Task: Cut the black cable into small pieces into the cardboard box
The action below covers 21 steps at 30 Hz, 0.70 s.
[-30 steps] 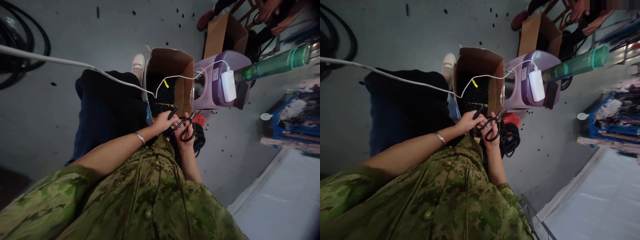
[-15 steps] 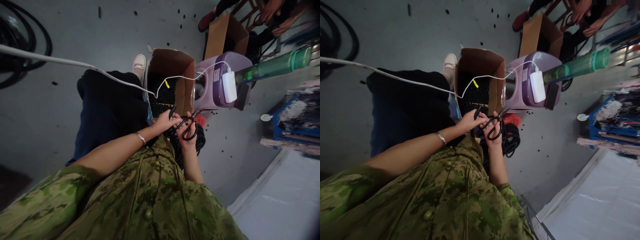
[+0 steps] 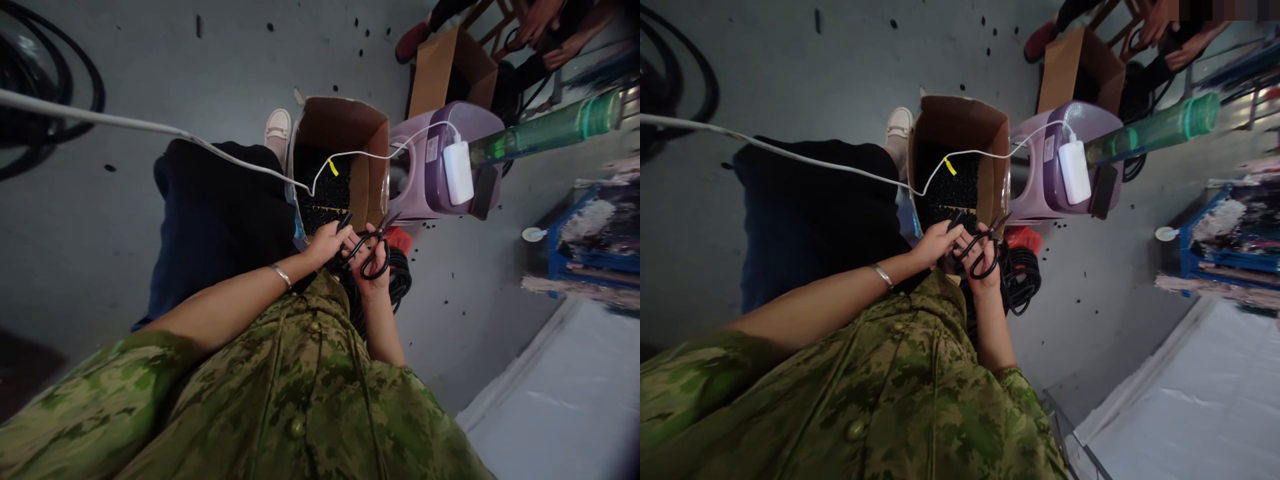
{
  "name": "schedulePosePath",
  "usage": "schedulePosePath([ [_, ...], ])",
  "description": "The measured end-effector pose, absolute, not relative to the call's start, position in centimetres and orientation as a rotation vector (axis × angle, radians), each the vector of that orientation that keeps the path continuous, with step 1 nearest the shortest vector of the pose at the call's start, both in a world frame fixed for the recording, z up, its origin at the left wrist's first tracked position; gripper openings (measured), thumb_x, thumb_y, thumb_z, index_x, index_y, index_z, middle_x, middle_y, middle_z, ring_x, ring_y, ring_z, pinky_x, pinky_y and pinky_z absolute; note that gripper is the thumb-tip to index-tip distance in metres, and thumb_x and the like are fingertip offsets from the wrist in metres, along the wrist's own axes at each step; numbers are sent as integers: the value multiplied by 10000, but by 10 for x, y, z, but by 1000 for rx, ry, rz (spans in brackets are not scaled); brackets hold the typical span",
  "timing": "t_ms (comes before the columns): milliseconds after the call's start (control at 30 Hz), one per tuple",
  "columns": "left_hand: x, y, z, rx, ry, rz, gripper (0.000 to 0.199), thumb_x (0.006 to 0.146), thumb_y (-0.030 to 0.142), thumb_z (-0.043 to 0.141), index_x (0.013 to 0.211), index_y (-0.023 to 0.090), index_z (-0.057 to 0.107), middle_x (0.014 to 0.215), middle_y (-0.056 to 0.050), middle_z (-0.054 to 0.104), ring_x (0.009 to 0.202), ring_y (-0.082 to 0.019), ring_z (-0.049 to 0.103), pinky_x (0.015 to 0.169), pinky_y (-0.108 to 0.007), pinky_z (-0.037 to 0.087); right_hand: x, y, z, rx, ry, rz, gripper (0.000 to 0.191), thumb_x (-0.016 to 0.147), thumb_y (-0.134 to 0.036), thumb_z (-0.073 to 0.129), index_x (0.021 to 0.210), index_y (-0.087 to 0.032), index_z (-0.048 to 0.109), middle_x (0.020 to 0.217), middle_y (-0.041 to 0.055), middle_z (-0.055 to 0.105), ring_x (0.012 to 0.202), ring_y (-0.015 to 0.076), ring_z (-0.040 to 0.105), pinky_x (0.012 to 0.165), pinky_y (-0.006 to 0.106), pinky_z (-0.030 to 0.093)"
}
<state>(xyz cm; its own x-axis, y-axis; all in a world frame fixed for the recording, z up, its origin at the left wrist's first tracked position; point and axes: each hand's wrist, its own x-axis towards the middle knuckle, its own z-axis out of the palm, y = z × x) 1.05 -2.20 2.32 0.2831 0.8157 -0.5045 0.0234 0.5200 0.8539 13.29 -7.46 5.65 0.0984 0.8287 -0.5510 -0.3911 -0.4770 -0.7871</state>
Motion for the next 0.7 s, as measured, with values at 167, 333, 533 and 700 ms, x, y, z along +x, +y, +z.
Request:
schedulePosePath([
  [167,11,-22,23,770,1052,608,324,923,466,491,766,184,527,526,47,464,443,-90,430,454,-206,345,136,-78,52,-1359,-462,1568,477,939,-598,394,1297,-294,479,1225,97,676,1109,216,657,800,399,580],
  [333,10,-20,24,1056,1164,613,105,792,240,644,760,177,568,701,8,606,659,-128,555,609,-217,425,136,-81,46,-1321,-479,1536,480,937,-569,426,1312,-275,488,1211,102,681,1087,226,671,813,419,582],
  [533,10,-21,20,1256,1235,510,132,835,226,578,718,198,523,648,9,557,634,-149,523,629,-244,397,136,-83,45,-1350,-458,1576,525,922,-562,471,1364,-280,450,1183,92,699,1025,211,693,795,392,590],
  [700,10,-23,24,1260,1192,436,134,831,306,610,845,178,576,787,-27,631,732,-174,581,695,-264,428,144,-82,52,-1442,-536,1511,594,845,-540,611,1343,-253,461,1082,76,733,896,195,716,714,312,583],
])
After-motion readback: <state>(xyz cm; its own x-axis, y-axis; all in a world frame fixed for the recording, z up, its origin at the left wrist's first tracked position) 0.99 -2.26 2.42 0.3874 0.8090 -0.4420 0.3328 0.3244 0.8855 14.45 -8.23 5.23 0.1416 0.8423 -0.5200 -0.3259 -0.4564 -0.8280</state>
